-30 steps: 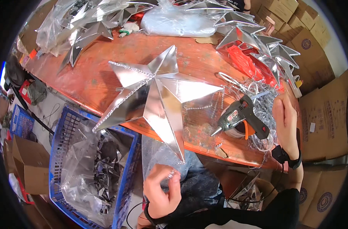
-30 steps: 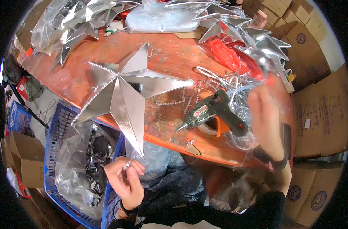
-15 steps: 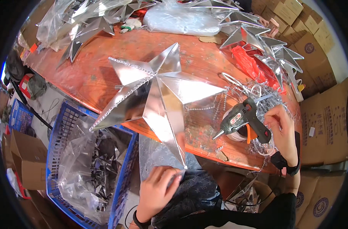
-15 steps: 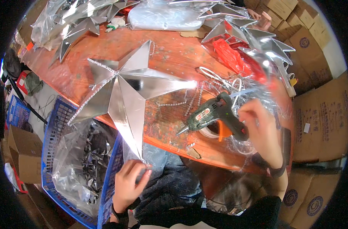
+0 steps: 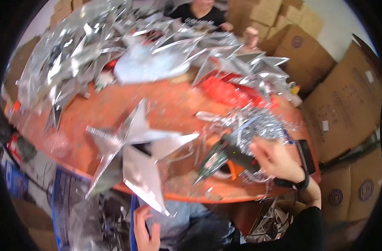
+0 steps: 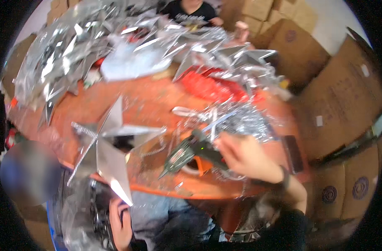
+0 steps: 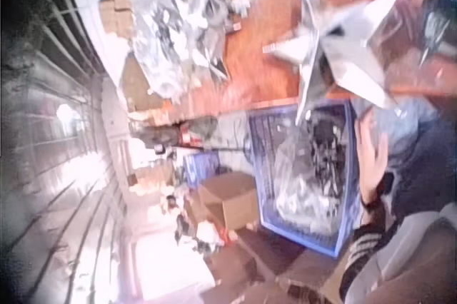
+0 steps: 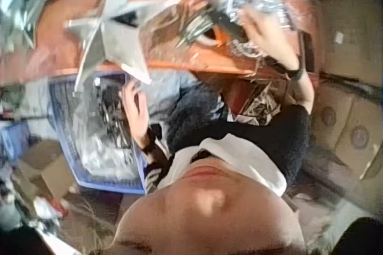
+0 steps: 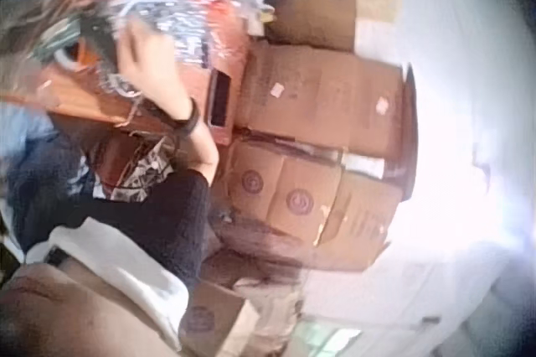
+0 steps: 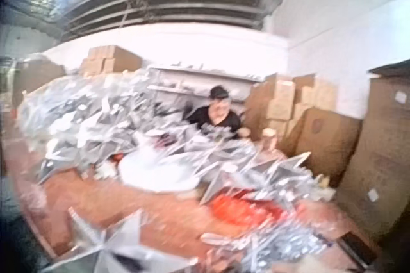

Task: The recorder is assembling and decorating large silver five-pointed stars using a glue gun.

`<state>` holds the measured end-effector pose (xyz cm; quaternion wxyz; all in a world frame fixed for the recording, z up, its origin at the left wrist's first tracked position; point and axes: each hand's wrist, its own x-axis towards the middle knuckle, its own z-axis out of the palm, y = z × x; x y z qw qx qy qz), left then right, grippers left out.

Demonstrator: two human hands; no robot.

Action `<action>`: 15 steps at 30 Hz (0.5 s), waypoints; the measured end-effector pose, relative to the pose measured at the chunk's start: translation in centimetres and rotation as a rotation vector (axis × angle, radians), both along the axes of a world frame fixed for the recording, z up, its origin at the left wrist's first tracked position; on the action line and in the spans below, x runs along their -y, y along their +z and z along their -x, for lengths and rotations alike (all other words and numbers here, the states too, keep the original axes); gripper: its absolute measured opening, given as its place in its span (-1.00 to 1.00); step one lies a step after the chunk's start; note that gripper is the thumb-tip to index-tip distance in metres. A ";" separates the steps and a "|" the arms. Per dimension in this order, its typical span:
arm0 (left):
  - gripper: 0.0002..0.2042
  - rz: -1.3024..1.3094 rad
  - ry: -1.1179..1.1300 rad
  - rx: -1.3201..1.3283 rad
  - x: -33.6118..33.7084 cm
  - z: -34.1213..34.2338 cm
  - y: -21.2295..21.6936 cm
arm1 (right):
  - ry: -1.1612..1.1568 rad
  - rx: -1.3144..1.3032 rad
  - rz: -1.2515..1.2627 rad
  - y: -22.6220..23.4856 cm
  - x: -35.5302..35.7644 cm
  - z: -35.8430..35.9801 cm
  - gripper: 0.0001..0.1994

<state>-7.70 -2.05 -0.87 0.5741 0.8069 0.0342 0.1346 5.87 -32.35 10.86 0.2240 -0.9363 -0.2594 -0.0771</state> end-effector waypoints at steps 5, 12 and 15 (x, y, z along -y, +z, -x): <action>-0.64 -0.105 -0.205 -0.086 1.4 0.4 3.1 | 0.007 0.195 0.088 -0.4 0.4 -0.4 -0.90; -0.81 0.017 -0.152 -0.112 3.1 -0.6 4.6 | 0.057 0.102 0.026 -2.5 0.4 -0.6 -0.74; -0.83 0.115 -0.149 -0.096 3.8 -0.8 6.0 | 0.035 -0.087 -0.069 -2.1 0.3 -0.7 -0.71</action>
